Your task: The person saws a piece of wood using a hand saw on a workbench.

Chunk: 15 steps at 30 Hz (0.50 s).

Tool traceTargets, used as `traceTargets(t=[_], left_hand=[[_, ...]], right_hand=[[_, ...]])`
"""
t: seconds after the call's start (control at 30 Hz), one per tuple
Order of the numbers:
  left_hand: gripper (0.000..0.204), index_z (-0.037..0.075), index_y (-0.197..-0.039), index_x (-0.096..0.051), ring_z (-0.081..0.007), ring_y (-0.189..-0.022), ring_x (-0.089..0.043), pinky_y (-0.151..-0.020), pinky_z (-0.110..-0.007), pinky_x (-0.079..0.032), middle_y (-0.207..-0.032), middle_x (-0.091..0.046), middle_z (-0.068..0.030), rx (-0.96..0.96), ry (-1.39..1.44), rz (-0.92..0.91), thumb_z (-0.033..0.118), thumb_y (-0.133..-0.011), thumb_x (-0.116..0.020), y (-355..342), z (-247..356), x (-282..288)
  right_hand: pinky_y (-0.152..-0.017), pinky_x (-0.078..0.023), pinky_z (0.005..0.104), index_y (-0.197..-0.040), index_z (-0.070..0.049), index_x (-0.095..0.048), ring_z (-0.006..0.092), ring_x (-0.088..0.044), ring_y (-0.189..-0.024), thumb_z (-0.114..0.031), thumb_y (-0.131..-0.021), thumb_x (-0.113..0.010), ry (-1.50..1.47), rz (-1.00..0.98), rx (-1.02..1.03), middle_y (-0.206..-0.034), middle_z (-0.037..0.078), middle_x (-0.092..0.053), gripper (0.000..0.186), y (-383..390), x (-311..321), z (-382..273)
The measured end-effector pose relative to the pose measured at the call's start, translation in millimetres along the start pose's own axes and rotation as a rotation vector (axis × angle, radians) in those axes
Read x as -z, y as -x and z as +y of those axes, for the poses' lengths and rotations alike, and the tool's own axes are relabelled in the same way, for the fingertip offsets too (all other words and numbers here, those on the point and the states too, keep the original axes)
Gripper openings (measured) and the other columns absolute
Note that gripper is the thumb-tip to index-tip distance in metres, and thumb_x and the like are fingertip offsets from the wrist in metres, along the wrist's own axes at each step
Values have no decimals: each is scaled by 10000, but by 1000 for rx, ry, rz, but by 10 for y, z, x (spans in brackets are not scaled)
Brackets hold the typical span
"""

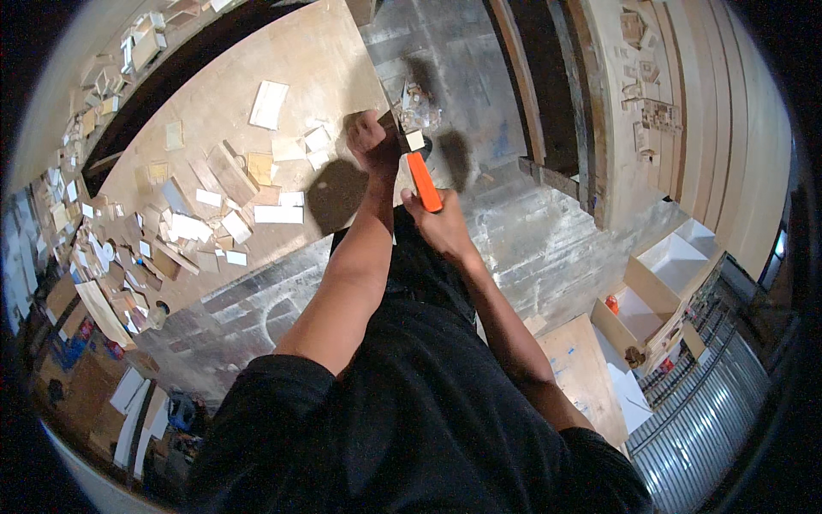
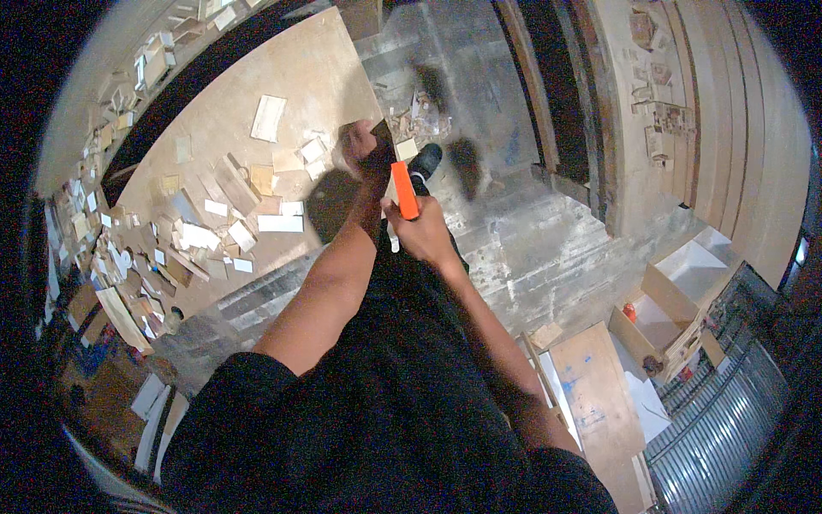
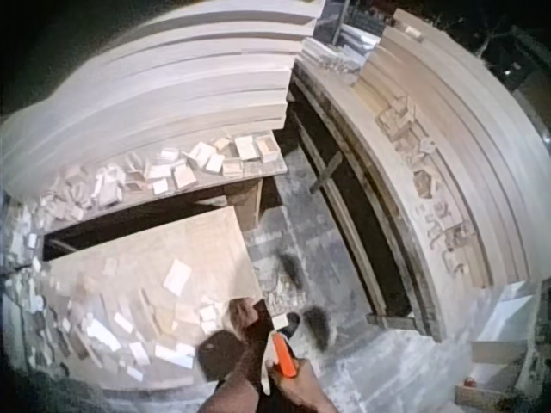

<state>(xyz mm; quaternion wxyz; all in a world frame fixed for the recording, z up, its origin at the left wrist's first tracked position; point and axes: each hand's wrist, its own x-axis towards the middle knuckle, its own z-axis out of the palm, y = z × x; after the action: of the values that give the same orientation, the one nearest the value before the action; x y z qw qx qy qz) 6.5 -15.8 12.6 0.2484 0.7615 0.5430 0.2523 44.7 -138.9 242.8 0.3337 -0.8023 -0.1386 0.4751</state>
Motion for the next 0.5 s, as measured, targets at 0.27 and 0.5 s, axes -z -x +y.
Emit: traceTargets(t=[0.27, 0.5], left_hand=[[448, 60, -1168, -563, -430, -1066, -559, -982, -534, -389, -1109, -627, -201, 15, -78, -109, 349, -838, -651, -46, 97, 124], [355, 78, -1124, -577, -393, -1032, -594, -935, -516, -425, -1093, -640, -167, 79, -71, -66, 270, -832, -635, 14, -56, 9]], right_hand=[[-511, -361, 307, -664, -37, -503, 78, -394, -570, -383, -969, -673, -26, -33, -73, -579, -41, -427, 491, 298, 139, 180], [-557, -404, 326, -673, -5, -514, 99, -425, -604, -414, -957, -677, 11, -20, 20, -605, 0, -471, 524, 329, 94, 65]])
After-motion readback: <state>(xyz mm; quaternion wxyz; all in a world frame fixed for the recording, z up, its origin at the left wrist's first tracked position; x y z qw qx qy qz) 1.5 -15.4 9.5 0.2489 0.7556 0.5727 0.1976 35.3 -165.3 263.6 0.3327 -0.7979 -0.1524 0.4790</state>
